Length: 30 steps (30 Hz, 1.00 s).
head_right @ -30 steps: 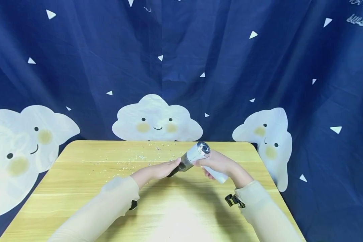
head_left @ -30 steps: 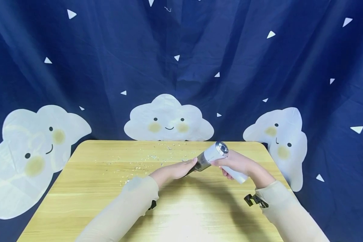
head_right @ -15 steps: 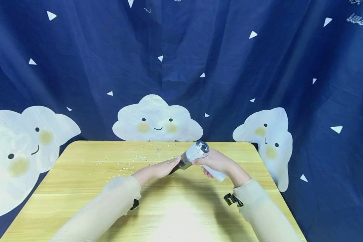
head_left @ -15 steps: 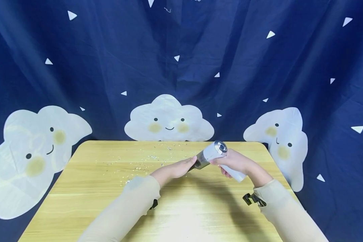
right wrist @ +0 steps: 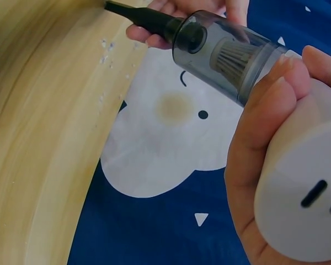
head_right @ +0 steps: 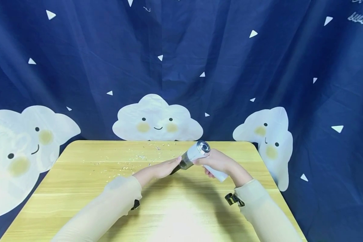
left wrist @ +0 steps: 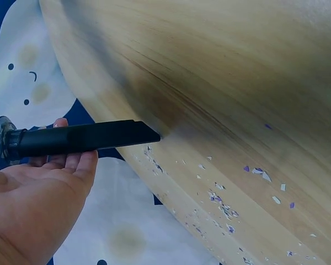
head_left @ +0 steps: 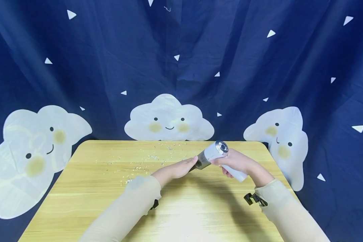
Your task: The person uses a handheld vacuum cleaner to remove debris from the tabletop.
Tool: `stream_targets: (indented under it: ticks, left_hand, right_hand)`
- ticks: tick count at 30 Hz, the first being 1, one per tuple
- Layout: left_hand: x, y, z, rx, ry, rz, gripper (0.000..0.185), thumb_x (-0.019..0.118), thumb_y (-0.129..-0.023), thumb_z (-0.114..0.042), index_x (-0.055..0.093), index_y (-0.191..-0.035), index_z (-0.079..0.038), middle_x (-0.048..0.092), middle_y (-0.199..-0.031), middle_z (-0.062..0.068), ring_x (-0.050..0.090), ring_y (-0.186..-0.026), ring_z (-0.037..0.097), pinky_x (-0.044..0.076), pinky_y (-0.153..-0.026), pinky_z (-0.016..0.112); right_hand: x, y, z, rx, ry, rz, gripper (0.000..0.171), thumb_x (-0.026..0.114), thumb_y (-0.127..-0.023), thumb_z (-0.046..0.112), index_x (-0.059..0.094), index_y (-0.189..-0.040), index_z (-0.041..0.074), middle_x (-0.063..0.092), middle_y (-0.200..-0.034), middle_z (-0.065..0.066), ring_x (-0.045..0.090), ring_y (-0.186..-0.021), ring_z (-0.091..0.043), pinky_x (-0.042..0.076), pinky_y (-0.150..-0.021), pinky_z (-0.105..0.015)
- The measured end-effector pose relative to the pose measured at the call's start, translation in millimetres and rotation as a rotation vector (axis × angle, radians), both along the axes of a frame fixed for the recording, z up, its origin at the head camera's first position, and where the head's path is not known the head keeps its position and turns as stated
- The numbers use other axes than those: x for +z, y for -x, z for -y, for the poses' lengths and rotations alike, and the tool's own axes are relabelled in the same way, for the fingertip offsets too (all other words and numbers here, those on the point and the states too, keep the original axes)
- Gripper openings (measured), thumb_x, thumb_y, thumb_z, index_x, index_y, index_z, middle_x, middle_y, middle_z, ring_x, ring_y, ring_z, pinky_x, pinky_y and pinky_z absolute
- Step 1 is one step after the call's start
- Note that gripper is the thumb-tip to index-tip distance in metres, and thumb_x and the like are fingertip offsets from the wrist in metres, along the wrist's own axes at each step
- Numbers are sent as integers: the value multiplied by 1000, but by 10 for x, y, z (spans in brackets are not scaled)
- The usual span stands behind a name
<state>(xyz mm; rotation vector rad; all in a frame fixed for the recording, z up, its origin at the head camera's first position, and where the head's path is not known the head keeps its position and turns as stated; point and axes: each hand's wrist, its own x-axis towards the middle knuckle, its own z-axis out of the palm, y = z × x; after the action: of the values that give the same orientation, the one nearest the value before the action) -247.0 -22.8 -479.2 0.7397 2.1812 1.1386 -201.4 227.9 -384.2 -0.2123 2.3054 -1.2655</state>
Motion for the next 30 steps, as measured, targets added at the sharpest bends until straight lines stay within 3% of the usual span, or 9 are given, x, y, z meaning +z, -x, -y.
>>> stream_targets:
  ticks: [14, 20, 30]
  left_hand:
    - [10, 58, -74, 91, -44, 28, 76, 12, -102, -66, 25, -160, -19, 23, -165, 5, 18, -151, 27, 14, -122, 50]
    - [4, 91, -71, 136, -91, 88, 81, 14, -98, -72, 29, -159, -22, 26, -164, 6, 20, -151, 31, 13, -121, 55]
    - [22, 137, -74, 144, -114, 123, 87, 14, -93, -79, 34, -157, -24, 33, -161, 9, 25, -148, 35, 14, -120, 60]
  right_hand:
    - [88, 3, 40, -20, -35, -67, 40, 72, -91, 31, 59, -117, 2, 56, -63, -11, 55, -49, -19, 46, -42, -28]
    - [110, 39, 83, -27, -64, -87, 39, 72, -91, 32, 61, -114, 2, 57, -62, -10, 54, -48, -19, 46, -43, -28]
    - [99, 84, 105, -58, -74, -94, 43, 73, -90, 32, 62, -118, 3, 58, -63, -12, 55, -49, -19, 47, -43, -28]
